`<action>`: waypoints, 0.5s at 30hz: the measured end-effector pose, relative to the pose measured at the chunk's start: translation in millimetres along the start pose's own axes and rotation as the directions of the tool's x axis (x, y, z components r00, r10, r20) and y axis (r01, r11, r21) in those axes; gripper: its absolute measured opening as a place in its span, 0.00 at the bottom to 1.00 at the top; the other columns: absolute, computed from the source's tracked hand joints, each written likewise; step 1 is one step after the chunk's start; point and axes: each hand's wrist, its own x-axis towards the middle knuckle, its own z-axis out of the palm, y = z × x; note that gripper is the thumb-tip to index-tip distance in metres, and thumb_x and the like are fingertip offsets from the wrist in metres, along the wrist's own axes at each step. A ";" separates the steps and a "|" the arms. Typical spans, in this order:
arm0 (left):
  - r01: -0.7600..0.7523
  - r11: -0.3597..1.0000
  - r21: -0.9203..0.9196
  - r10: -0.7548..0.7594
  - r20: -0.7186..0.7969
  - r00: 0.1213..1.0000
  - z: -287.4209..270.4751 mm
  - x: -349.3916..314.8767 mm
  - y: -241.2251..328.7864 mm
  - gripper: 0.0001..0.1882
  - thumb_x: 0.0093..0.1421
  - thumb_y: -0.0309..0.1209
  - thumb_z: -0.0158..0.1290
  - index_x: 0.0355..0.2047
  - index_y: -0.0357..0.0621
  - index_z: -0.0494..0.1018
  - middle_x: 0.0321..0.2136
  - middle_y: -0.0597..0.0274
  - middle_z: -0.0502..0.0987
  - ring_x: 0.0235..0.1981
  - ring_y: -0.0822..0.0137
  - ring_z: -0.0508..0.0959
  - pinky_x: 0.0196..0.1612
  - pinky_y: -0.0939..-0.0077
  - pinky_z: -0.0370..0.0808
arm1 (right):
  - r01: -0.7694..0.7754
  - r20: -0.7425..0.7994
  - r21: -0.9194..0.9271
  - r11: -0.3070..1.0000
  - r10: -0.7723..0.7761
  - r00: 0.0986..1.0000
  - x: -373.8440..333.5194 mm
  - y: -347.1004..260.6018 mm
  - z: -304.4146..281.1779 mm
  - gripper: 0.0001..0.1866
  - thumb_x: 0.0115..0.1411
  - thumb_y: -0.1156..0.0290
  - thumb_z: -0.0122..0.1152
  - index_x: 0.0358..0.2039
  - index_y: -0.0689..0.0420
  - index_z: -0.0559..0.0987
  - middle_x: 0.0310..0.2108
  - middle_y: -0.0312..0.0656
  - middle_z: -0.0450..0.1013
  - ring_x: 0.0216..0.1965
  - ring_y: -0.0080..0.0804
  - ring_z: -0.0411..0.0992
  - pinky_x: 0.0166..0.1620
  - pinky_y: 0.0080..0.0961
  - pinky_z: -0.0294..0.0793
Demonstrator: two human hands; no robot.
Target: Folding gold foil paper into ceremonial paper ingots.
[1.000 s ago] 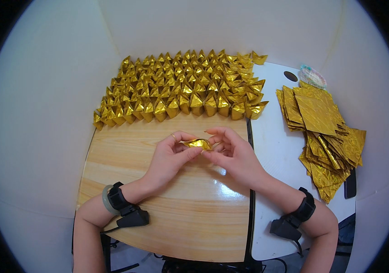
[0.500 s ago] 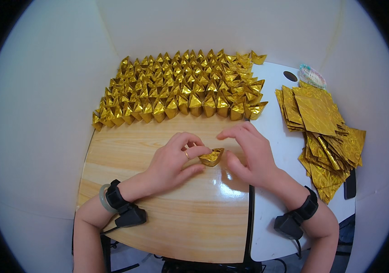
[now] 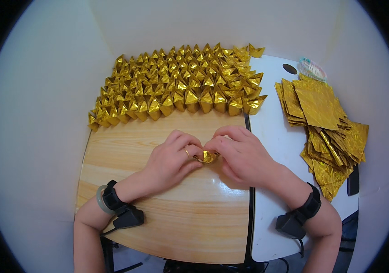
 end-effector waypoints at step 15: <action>0.017 0.995 -0.098 -0.015 0.020 1.000 -6.0 3.4 -5.2 0.12 0.47 0.28 0.62 0.33 0.47 0.74 0.38 0.64 0.72 0.42 0.58 0.70 0.42 0.67 0.71 | -0.069 0.027 0.119 0.990 0.066 0.997 1.7 3.2 -1.7 0.22 0.39 0.82 0.56 0.38 0.53 0.74 0.36 0.40 0.72 0.45 0.42 0.68 0.47 0.35 0.68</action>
